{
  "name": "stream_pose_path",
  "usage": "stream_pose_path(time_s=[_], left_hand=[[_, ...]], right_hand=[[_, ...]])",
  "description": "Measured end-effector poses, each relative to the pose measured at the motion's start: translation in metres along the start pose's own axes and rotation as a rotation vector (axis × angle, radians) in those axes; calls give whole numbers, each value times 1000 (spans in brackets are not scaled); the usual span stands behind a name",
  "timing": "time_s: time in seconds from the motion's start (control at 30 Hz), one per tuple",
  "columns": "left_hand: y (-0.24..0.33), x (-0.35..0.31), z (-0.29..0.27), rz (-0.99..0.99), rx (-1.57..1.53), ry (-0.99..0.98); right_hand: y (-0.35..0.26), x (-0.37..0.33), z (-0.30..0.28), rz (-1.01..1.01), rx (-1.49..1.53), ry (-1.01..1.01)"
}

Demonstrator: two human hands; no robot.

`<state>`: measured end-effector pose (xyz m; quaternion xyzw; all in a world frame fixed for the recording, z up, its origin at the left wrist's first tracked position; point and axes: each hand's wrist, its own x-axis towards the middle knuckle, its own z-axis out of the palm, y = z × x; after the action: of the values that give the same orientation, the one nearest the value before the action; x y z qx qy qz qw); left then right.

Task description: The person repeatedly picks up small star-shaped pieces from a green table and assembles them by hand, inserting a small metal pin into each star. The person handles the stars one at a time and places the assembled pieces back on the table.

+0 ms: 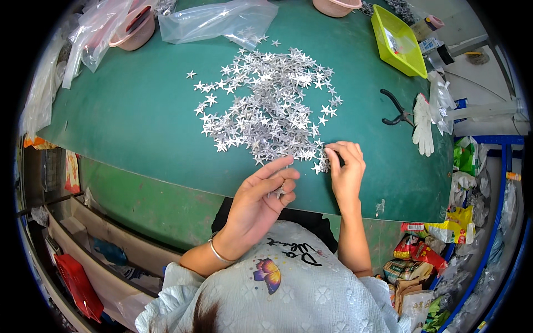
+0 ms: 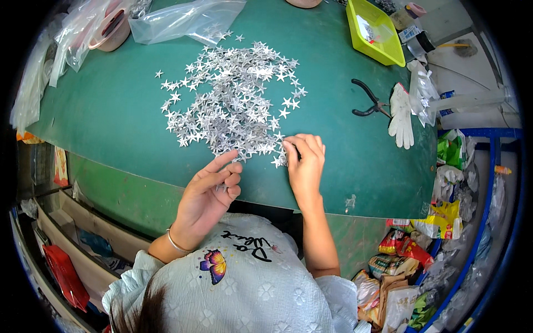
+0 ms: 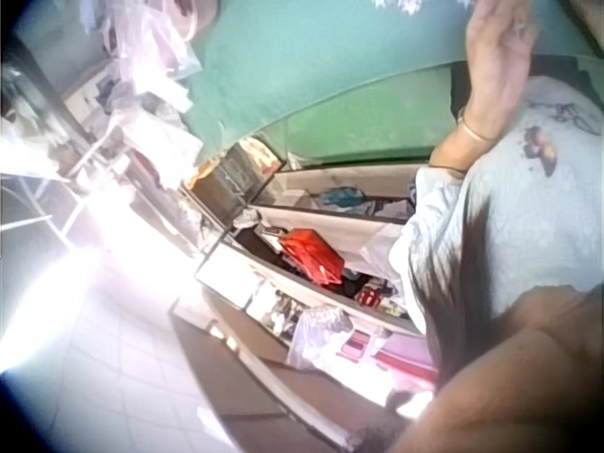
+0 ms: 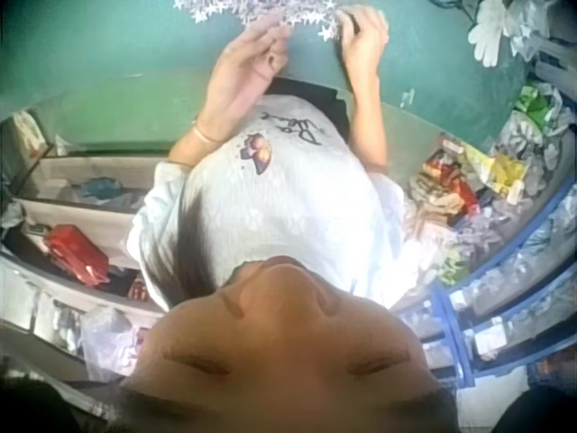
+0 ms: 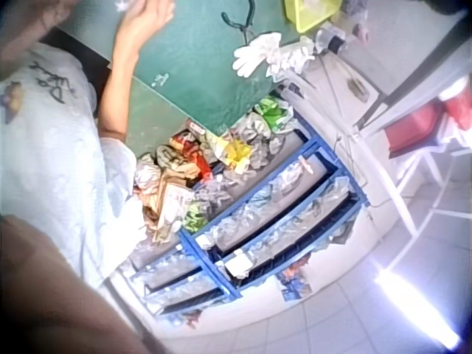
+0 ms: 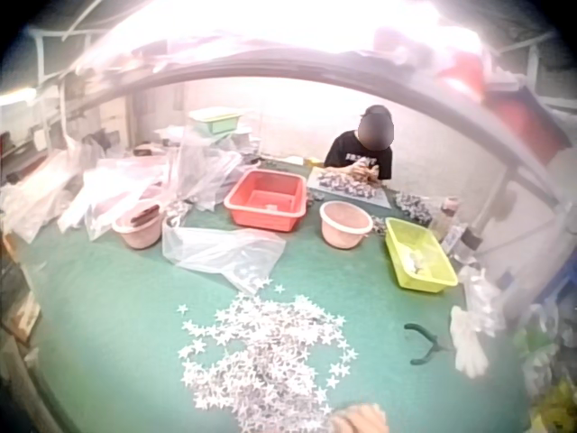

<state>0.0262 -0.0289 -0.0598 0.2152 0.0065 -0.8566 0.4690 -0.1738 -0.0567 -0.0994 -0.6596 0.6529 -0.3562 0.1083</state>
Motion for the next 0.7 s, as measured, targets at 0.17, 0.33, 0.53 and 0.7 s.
stream_pose_path(time_s=[0.17, 0.33, 0.53, 0.7], left_hand=[[-5, 5, 3, -1, 176, -1], [-11, 5, 13, 188, 719, -23], [-12, 1, 21, 325, 884, -70], [-7, -3, 21, 207, 738, 3]], right_hand=[[-23, -9, -15, 395, 782, -49], [-51, -24, -27, 583, 1322, -192], [-65, -28, -32, 537, 1244, -146], [-72, -30, -43, 461, 1143, -187]])
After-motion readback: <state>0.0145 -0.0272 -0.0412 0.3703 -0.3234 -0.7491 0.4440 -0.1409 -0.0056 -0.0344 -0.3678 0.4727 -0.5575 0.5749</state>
